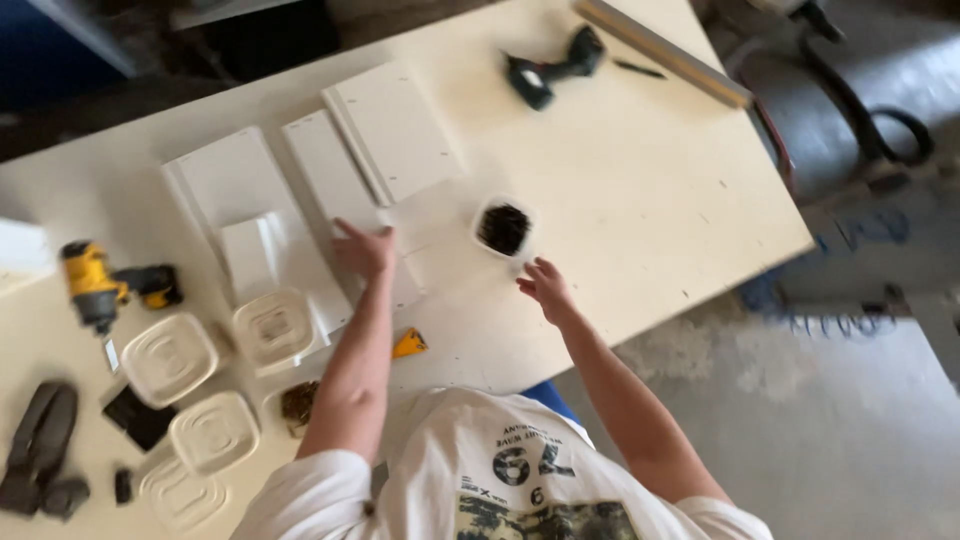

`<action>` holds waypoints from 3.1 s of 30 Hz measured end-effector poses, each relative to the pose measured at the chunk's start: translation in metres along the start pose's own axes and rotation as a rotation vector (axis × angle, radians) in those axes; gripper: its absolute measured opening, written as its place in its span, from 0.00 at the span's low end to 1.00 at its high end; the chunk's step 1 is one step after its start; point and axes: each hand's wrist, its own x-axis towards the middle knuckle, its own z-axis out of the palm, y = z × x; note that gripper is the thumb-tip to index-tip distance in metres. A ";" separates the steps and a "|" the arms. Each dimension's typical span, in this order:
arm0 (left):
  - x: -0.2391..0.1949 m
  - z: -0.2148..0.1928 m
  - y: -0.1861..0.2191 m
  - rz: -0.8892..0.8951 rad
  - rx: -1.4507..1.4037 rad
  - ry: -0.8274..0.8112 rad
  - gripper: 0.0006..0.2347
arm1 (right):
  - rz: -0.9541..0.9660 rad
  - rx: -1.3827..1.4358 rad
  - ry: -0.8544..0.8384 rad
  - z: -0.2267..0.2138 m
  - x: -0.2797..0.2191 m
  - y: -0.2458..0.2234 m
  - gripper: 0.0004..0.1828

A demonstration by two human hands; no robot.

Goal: Assembling a white wooden drawer or cabinet unit using a power drill, screws, and measuring tools.

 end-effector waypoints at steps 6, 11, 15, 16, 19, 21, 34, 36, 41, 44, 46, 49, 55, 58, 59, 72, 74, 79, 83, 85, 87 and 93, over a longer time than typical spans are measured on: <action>-0.006 -0.125 0.025 0.185 -0.247 -0.058 0.45 | -0.027 -0.200 0.038 -0.058 -0.038 -0.001 0.35; -0.075 -0.211 0.076 0.770 -0.665 -0.043 0.39 | -0.076 -0.111 0.027 -0.078 -0.054 -0.026 0.23; -0.168 -0.198 0.125 1.034 -0.719 -0.376 0.40 | -0.253 0.194 -0.037 -0.103 -0.045 -0.045 0.21; -0.195 -0.189 0.134 1.041 -0.587 -0.568 0.43 | -0.269 0.271 0.000 -0.117 -0.032 -0.037 0.18; -0.244 -0.142 0.152 1.199 -0.550 -0.628 0.41 | -0.193 0.132 0.234 -0.154 -0.029 -0.029 0.22; -0.263 -0.123 0.162 1.228 -0.520 -0.681 0.41 | -0.094 0.101 0.224 -0.187 -0.024 -0.027 0.25; -0.299 -0.073 0.181 1.331 -0.383 -0.712 0.41 | 0.094 -0.387 0.207 -0.227 -0.032 -0.072 0.29; -0.301 -0.069 0.179 1.332 -0.386 -0.702 0.40 | 0.087 -0.419 0.210 -0.227 -0.032 -0.073 0.29; -0.293 -0.078 0.184 1.337 -0.424 -0.704 0.38 | 0.055 -0.503 0.233 -0.233 -0.023 -0.062 0.28; -0.267 -0.095 0.186 1.350 -0.504 -0.647 0.34 | 0.018 -0.574 0.232 -0.230 -0.026 -0.055 0.27; -0.239 -0.102 0.195 1.185 -0.663 -0.581 0.14 | 0.016 -0.549 0.255 -0.230 -0.037 -0.063 0.24; -0.176 -0.048 0.176 0.910 -0.550 -0.394 0.03 | -0.011 -0.497 0.234 -0.233 -0.042 -0.056 0.24; -0.095 -0.043 0.198 0.872 -0.070 -0.997 0.23 | -0.029 -0.324 0.233 -0.223 -0.078 -0.047 0.22; -0.096 -0.035 0.202 0.884 -0.091 -1.007 0.20 | -0.013 -0.180 0.204 -0.213 -0.092 -0.040 0.20; -0.092 -0.034 0.203 0.889 -0.092 -1.006 0.20 | -0.016 -0.176 0.208 -0.210 -0.093 -0.040 0.20; -0.075 -0.049 0.217 1.177 -0.102 -1.136 0.10 | 0.050 -0.203 0.060 -0.172 -0.111 -0.044 0.19; -0.073 -0.051 0.221 1.220 -0.081 -1.142 0.09 | 0.048 -0.221 0.035 -0.169 -0.110 -0.048 0.19; -0.071 -0.049 0.223 1.360 0.010 -1.127 0.08 | 0.039 -0.222 0.010 -0.163 -0.111 -0.061 0.18; -0.065 -0.058 0.220 1.329 -0.005 -1.130 0.06 | 0.038 -0.213 -0.011 -0.165 -0.108 -0.064 0.19; -0.057 -0.068 0.220 1.160 -0.071 -1.133 0.07 | 0.031 -0.226 -0.027 -0.165 -0.106 -0.066 0.19; -0.056 -0.051 0.208 1.072 -0.192 -1.046 0.08 | 0.030 -0.226 -0.031 -0.166 -0.105 -0.067 0.19; -0.052 -0.073 0.202 0.429 -0.505 -1.097 0.15 | 0.036 -0.270 -0.071 -0.157 -0.097 -0.080 0.17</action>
